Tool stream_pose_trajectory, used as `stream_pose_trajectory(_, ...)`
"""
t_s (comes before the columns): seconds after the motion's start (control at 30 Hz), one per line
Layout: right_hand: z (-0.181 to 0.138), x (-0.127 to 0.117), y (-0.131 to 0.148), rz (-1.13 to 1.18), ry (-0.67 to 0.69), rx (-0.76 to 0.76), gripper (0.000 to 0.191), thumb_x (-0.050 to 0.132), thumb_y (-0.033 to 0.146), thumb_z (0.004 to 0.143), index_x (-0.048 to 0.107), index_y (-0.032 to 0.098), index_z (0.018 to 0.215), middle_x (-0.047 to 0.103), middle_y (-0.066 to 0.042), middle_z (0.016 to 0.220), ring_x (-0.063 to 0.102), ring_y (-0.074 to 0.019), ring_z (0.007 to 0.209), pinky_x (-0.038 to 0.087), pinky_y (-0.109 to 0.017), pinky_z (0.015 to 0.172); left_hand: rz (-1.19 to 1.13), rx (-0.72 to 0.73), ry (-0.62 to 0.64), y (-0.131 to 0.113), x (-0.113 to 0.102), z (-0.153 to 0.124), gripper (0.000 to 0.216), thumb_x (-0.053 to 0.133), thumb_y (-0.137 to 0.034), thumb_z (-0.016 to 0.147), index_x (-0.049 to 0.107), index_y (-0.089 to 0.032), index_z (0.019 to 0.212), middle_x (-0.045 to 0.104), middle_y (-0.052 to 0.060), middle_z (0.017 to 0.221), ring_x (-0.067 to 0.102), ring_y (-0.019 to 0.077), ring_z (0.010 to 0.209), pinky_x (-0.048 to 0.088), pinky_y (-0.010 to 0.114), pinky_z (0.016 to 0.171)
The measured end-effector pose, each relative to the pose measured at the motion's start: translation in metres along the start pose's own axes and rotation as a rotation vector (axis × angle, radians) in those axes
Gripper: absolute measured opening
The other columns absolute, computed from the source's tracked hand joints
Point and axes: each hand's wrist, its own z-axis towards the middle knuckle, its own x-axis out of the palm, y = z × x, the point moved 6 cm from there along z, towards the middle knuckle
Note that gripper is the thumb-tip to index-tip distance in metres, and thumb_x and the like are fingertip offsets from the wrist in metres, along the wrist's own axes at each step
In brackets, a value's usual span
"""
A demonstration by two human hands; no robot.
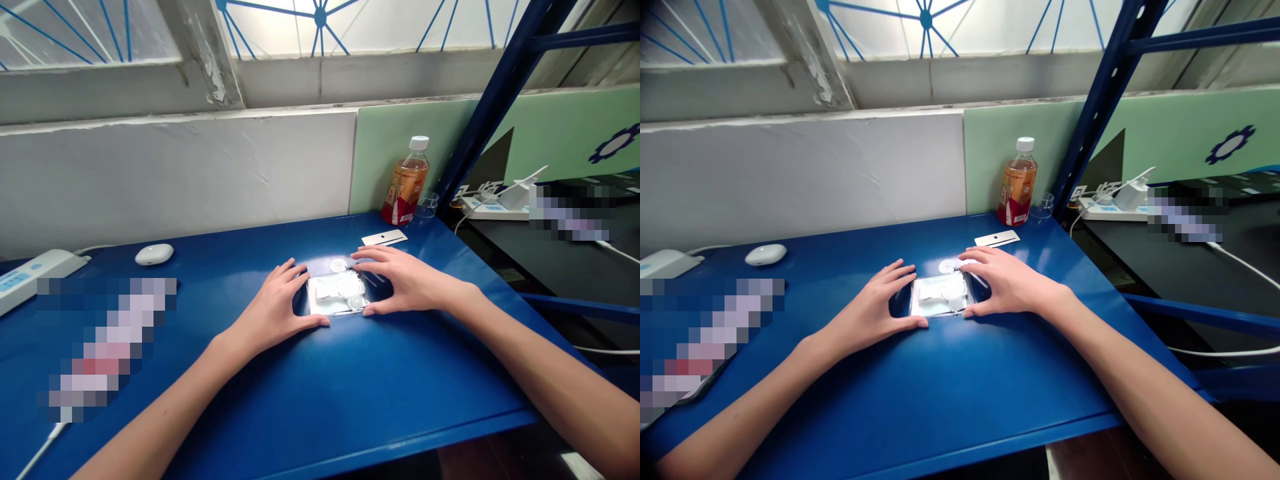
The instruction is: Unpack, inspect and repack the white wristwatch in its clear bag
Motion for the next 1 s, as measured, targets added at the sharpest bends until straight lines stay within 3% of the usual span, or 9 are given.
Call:
stream_pose_trajectory(0.27,-0.003,-0.003,-0.003,0.004,0.058,0.027,0.070,0.075,0.054,0.073,0.062,0.017,0.131,0.052,-0.016,0.145,0.047,-0.0363,0.134,0.044,-0.049,0.108,0.100,0.021,0.049,-0.007,0.002,-0.002,0.090,0.052,-0.076,0.082,0.049,-0.008,0.142,0.044,0.022,0.151,0.029,0.0376,0.146,0.029,0.056,0.116)
stream_pose_trajectory(0.4,-0.004,-0.005,-0.002,-0.025,0.050,0.015,0.069,0.076,0.051,0.072,0.063,0.015,0.129,0.055,-0.017,0.143,0.050,-0.0370,0.132,0.044,-0.050,0.108,0.088,0.047,0.015,-0.012,0.000,-0.003,0.088,0.057,-0.074,0.081,0.049,-0.014,0.143,0.043,0.018,0.153,0.031,0.0374,0.146,0.032,0.055,0.116)
stream_pose_trajectory(0.7,-0.003,-0.006,0.004,-0.055,0.045,-0.027,0.069,0.075,0.052,0.072,0.064,0.012,0.127,0.057,-0.017,0.140,0.052,-0.0366,0.130,0.044,-0.048,0.107,0.096,0.233,-0.041,-0.027,-0.004,-0.006,0.055,0.065,-0.051,0.086,0.061,-0.015,0.129,0.065,0.014,0.132,0.060,0.0314,0.122,0.046,0.047,0.106)
stream_pose_trajectory(1.0,-0.003,-0.005,0.008,-0.030,0.051,-0.063,0.058,0.069,0.050,0.081,0.066,0.010,0.123,0.058,-0.020,0.138,0.055,-0.0369,0.126,0.048,-0.048,0.103,0.178,0.376,-0.045,-0.039,-0.007,-0.009,0.038,0.049,-0.030,0.095,0.060,-0.009,0.125,0.068,0.015,0.126,0.065,0.0294,0.114,0.048,0.048,0.101)
